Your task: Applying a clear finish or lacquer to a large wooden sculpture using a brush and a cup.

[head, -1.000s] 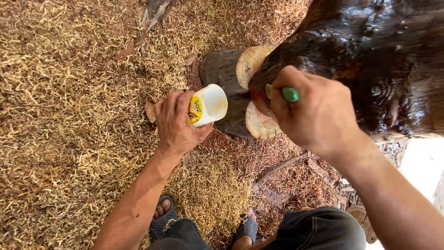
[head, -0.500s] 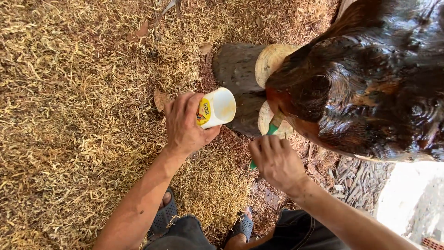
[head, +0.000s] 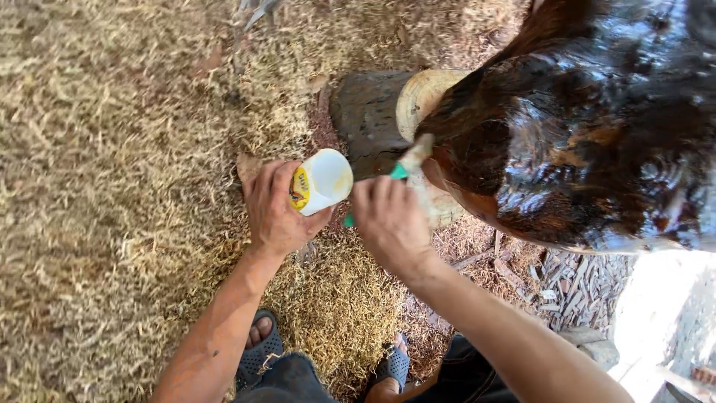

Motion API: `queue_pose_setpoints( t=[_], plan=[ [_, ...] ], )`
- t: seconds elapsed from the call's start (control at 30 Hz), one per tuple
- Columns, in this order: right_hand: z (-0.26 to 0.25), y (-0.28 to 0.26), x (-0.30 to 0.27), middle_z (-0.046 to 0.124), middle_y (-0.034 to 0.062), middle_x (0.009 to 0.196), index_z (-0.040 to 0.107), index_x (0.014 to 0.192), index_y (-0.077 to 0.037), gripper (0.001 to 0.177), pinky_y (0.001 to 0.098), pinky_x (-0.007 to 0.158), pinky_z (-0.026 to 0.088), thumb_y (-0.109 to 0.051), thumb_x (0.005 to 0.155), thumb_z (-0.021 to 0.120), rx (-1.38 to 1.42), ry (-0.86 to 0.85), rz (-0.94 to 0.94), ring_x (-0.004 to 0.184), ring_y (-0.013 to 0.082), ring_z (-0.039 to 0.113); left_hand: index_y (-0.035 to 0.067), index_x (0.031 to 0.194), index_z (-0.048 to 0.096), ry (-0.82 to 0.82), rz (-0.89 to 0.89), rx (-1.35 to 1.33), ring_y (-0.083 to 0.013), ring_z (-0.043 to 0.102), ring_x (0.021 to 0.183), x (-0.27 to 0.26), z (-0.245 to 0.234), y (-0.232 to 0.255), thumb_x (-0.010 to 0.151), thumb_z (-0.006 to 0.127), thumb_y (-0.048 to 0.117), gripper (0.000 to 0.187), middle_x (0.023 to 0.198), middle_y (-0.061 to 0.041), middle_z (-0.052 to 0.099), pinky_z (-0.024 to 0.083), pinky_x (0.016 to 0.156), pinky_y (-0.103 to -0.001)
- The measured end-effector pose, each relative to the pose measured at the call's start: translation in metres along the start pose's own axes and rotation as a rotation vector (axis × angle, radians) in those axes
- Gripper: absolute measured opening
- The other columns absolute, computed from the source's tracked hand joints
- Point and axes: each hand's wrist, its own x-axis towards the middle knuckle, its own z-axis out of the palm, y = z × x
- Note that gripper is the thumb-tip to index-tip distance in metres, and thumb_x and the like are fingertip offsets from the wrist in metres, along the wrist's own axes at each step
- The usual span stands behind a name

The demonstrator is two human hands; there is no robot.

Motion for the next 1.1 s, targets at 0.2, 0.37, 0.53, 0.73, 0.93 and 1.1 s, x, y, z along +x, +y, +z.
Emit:
queue_pose_setpoints(
  t=[0.2,0.37,0.53,0.73,0.93,1.1],
  plan=[
    [0.017,0.000,0.024,0.059,0.0156,0.092,0.050,0.121,0.004,0.027,0.0350,0.056,0.056,-0.015,0.104,0.044,0.083,-0.063,0.044,0.072,0.0230,0.059,0.007,0.137,0.049,-0.005,-0.009,0.010,-0.0280,0.056,0.119,0.001,-0.003,-0.005,0.065,0.097,0.041,0.094,0.125,-0.014,0.059,0.038,0.110,-0.050],
    [-0.003,0.006,-0.017,0.059,0.0176,0.094,0.050,0.117,0.001,0.032,0.0413,0.061,0.058,-0.027,0.101,0.046,0.227,0.185,0.189,0.076,0.0272,0.061,0.007,0.137,0.050,0.043,-0.031,0.033,-0.0275,0.057,0.121,-0.006,-0.006,-0.025,0.067,0.097,0.040,0.091,0.126,-0.013,0.060,0.039,0.110,-0.048],
    [0.013,0.017,-0.072,0.062,0.0177,0.096,0.053,0.120,-0.001,0.030,0.0391,0.059,0.057,-0.022,0.098,0.051,0.281,0.092,0.090,0.076,0.0252,0.063,0.004,0.136,0.051,0.095,-0.070,0.090,-0.0288,0.057,0.120,-0.003,-0.014,-0.039,0.069,0.098,0.040,0.090,0.127,-0.016,0.059,0.040,0.110,-0.048],
    [-0.042,0.037,-0.137,0.066,0.0150,0.093,0.057,0.124,-0.002,0.031,0.0342,0.054,0.051,-0.024,0.102,0.058,0.198,0.536,0.065,0.074,0.0219,0.064,0.003,0.137,0.051,0.096,-0.058,0.079,-0.0298,0.057,0.123,-0.009,-0.014,-0.023,0.068,0.098,0.039,0.091,0.128,-0.016,0.058,0.039,0.111,-0.049],
    [0.030,0.025,-0.088,0.067,0.0147,0.093,0.059,0.119,-0.003,0.029,0.0327,0.056,0.054,-0.025,0.100,0.055,0.174,0.322,-0.043,0.075,0.0216,0.066,0.004,0.135,0.051,0.129,-0.080,0.020,-0.0282,0.057,0.119,-0.023,0.001,-0.024,0.065,0.097,0.042,0.092,0.128,-0.015,0.058,0.041,0.108,-0.047],
    [-0.011,0.042,-0.079,0.067,0.0145,0.087,0.062,0.117,-0.001,0.029,0.0338,0.048,0.051,-0.020,0.096,0.054,0.171,0.411,0.064,0.066,0.0211,0.063,0.005,0.136,0.051,0.108,-0.087,0.030,-0.0282,0.058,0.120,-0.023,-0.008,-0.023,0.066,0.096,0.042,0.091,0.128,-0.015,0.059,0.041,0.108,-0.047]
  ],
)
